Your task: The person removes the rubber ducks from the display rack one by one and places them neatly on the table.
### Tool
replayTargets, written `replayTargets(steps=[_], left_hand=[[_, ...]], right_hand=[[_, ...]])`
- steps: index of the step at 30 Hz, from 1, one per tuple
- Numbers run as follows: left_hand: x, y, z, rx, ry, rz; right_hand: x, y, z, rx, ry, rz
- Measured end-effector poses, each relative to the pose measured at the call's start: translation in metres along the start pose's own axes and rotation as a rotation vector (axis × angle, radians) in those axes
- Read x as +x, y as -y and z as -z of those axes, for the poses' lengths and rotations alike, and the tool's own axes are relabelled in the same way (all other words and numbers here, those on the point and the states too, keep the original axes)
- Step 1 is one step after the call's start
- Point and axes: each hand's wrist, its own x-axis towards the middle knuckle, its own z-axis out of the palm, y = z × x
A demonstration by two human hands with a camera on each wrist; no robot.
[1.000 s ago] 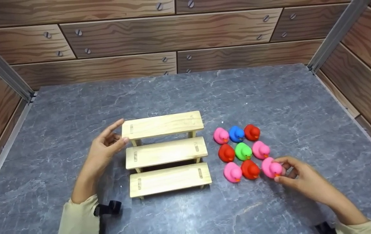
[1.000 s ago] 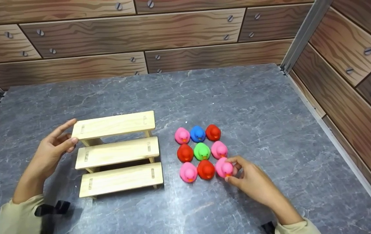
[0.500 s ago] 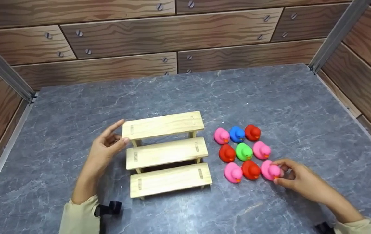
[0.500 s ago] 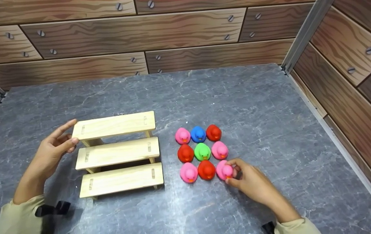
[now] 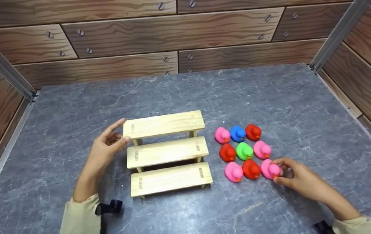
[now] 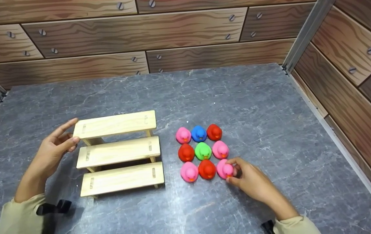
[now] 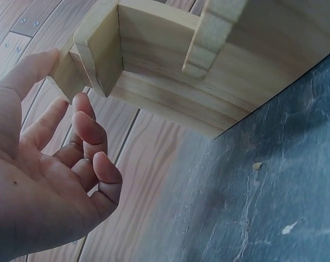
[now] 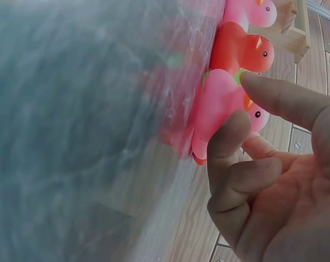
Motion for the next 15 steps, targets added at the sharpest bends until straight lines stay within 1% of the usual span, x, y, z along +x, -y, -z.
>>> replayTargets(steps=[6,15], left_hand=[[0.0007,-0.0002,0.0,0.008,0.006,-0.002],[0.0,0.0004,-0.0002,0.009,0.008,-0.008]], right_hand=[[0.0015,-0.0001,0.0001,-0.011,-0.006,0.022],[0.0008,0.0005,-0.0003,-0.013,-0.014,0.022]])
